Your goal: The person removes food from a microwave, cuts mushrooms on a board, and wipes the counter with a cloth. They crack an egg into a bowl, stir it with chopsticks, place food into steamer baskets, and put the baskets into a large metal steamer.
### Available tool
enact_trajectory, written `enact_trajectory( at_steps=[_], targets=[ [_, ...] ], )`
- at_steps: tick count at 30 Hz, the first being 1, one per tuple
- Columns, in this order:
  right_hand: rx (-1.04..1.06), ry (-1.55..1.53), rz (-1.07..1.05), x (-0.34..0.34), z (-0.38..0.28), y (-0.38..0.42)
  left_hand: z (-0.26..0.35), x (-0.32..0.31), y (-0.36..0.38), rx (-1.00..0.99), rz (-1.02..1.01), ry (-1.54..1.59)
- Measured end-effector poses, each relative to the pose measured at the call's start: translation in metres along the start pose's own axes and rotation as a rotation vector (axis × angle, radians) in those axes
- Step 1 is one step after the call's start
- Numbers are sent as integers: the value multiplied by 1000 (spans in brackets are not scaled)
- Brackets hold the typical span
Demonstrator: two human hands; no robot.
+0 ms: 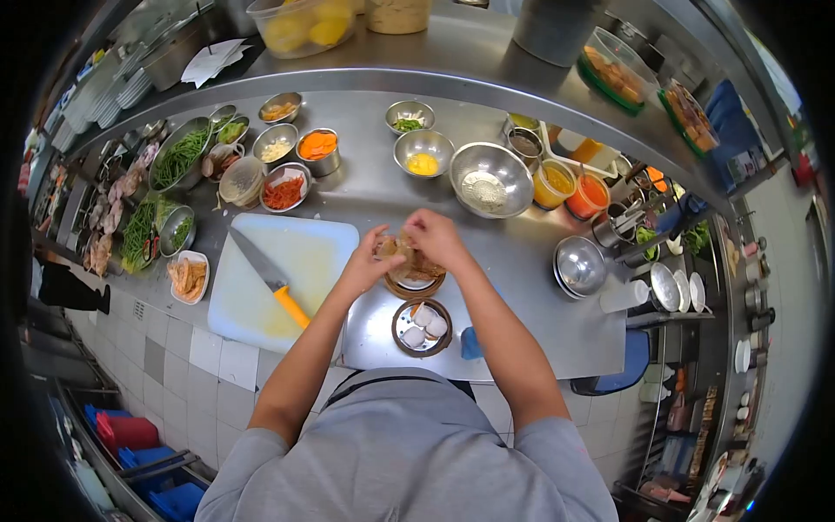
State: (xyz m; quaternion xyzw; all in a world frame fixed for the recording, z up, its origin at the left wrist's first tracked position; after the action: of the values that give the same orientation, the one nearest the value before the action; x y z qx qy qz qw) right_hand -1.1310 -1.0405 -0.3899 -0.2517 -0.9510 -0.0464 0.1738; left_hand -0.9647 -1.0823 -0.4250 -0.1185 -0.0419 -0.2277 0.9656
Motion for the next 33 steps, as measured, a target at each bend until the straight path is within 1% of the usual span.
enact_trajectory(
  at_steps=[1, 2, 3, 4, 5, 6, 7, 8, 9, 10, 11, 12, 13, 14, 15, 16, 17, 18, 19, 21, 22, 23, 25, 27, 28, 29, 30, 32, 33],
  targets=[
    [46, -59, -108, -22, -1, -6, 16, 1, -1, -4, -8, 2],
    [94, -116, -220, -36, -2, -6, 29, 1, -1, 4, -46, -76],
    [96, -114, -217, -32, -8, -4, 36, 0, -1, 11, -81, -155],
    [80, -182, -185, -22, -18, 0, 17, 5, -4, 10, -80, -153],
    [66, -250, -156, -14, -24, 3, -26, 14, -7, 120, -66, 36],
    [70, -247, -161, -5, -15, 4, -54, 25, -9, 227, -47, 225],
    [124, -84, -58, 18, 5, 0, -51, 38, -6, 223, -37, 226],
    [178, 78, 47, 32, 14, 2, -54, 56, 4, 392, 67, 418],
    [182, 79, 44, 27, 11, 14, -57, 66, 17, 562, 165, 612],
    [97, 21, -41, 16, 15, 36, -47, 67, 24, 564, 162, 612],
    [4, -38, -116, 6, 17, 62, -38, 59, 35, 640, 163, 772],
    [12, -66, -144, -5, 5, 86, -34, 45, 46, 719, 154, 930],
    [18, -91, -162, -20, -4, 107, -32, 31, 56, 735, 118, 928],
    [-27, -155, -104, -28, 8, 123, -30, 13, 66, 753, 83, 960],
    [100, -160, 23, -25, 13, 130, -26, -7, 76, 773, 38, 991],
    [48, -331, 159, -19, 36, 137, -22, -25, 85, 793, -25, 987],
    [-34, -311, 184, -8, 49, 144, -19, -39, 93, 772, -118, 879],
    [-120, -297, 215, 10, 63, 153, -16, -53, 102, 744, -218, 772],
    [-136, -292, 296, 38, 71, 164, -12, -65, 112, 763, -301, 764],
    [-191, -437, 320, 88, 89, 190, -2, -86, 128, 757, -475, 664],
    [-214, -481, 428, 130, 96, 212, 11, -98, 136, 775, -555, 657],
    [-230, -524, 523, 175, 102, 241, 23, -102, 139, 762, -570, 614],
    [-246, -480, 861, 275, 137, 312, 25, -113, 144, 749, -604, 565],
    [-294, -271, 1172, 369, 168, 400, 16, -119, 149, 681, -627, 442],
    [-224, -140, 1262, 412, 190, 441, 15, -123, 154, 684, -633, 434],
    [-343, -210, 1407, 464, 250, 498, 16, -146, 162, 708, -629, 395],
    [-454, -275, 1547, 497, 299, 547, 16, -154, 166, 725, -621, 365],
    [-561, -406, 1671, 540, 397, 603, 15, -184, 175, 720, -616, 336],
    [-575, -419, 1665, 559, 432, 615, 12, -198, 179, 737, -574, 325]
  ],
)
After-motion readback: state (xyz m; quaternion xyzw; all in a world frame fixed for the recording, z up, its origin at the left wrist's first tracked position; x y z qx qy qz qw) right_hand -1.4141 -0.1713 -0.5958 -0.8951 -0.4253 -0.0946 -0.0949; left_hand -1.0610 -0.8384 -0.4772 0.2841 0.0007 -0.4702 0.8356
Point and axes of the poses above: each hand's wrist, its own y-axis away from the middle knuckle, its own x-axis out of the back of the hand, z = x × y, the point moved 10 cm from there along -y, towards the middle knuckle, and after that the axes turned 10 degrees about z, right-handed, at the moved point
